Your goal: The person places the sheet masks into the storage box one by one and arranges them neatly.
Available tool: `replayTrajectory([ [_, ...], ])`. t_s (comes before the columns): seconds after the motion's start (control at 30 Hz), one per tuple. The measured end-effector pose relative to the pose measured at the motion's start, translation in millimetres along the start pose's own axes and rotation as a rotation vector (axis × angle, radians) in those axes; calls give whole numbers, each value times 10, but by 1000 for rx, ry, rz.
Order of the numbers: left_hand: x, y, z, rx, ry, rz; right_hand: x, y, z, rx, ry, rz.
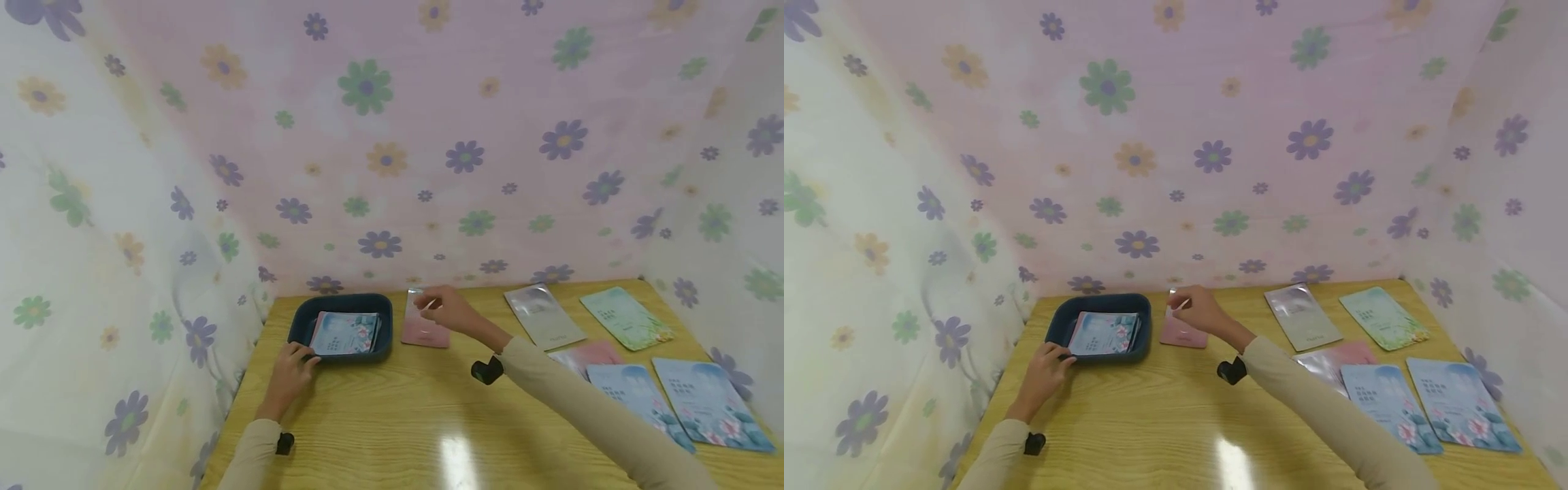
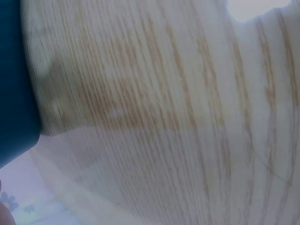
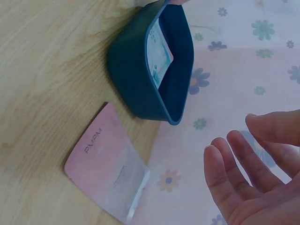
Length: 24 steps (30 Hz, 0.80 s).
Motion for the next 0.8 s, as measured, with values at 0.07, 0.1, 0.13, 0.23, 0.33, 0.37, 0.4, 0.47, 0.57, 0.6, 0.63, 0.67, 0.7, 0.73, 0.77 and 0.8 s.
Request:
replayTrajectory([
  [0.07, -5, 6, -1, -2, -4, -1, -13, 48, -94, -8, -19, 19],
  [0.1, -9, 7, -1, -2, -6, -2, -16, 71, -145, -14, -28, 25],
  [0.13, -12, 9, -4, 1, -8, -2, -34, 91, -195, -21, -35, 28],
  [0.23, -12, 10, -3, 8, -9, 0, -91, 154, -347, -39, -50, 27],
  [0.33, -7, 14, 0, 11, 3, 4, -147, 224, -493, -47, -48, 21],
  [0.37, -5, 15, 2, 10, 5, 8, -163, 251, -538, -51, -49, 18],
  [0.4, -1, 14, 4, 13, 11, 10, -173, 279, -584, -54, -52, 13],
  [0.47, 3, 16, 16, 19, 16, 15, -197, 337, -669, -57, -51, 14],
  [0.57, 12, 17, 31, 31, 20, 17, -216, 427, -805, -76, -56, 15],
  [0.6, 12, 18, 35, 34, 25, 13, -221, 457, -853, -83, -55, 15],
  [0.63, 13, 18, 35, 34, 26, 15, -227, 485, -902, -91, -55, 13],
  [0.67, 14, 16, 29, 35, 29, 16, -233, 515, -956, -99, -54, 8],
  [0.7, 13, 15, 21, 36, 30, 17, -244, 541, -1009, -109, -51, -2],
  [0.73, 10, 14, 11, 36, 31, 19, -257, 568, -1063, -115, -48, -8],
  [0.77, 5, 11, -1, 38, 31, 18, -272, 596, -1122, -122, -43, -15],
  [0.8, 0, 5, -13, 41, 33, 20, -286, 625, -1183, -128, -39, -15],
])
Point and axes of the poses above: each hand's wrist, its own z-axis towards the middle knuckle, its own y-axis out of the back of the hand, x = y × z, the point moved 2 cm from there along z, towards the middle knuckle, and after that the axes turned 2 degrees about -y, right-handed, at the moved point
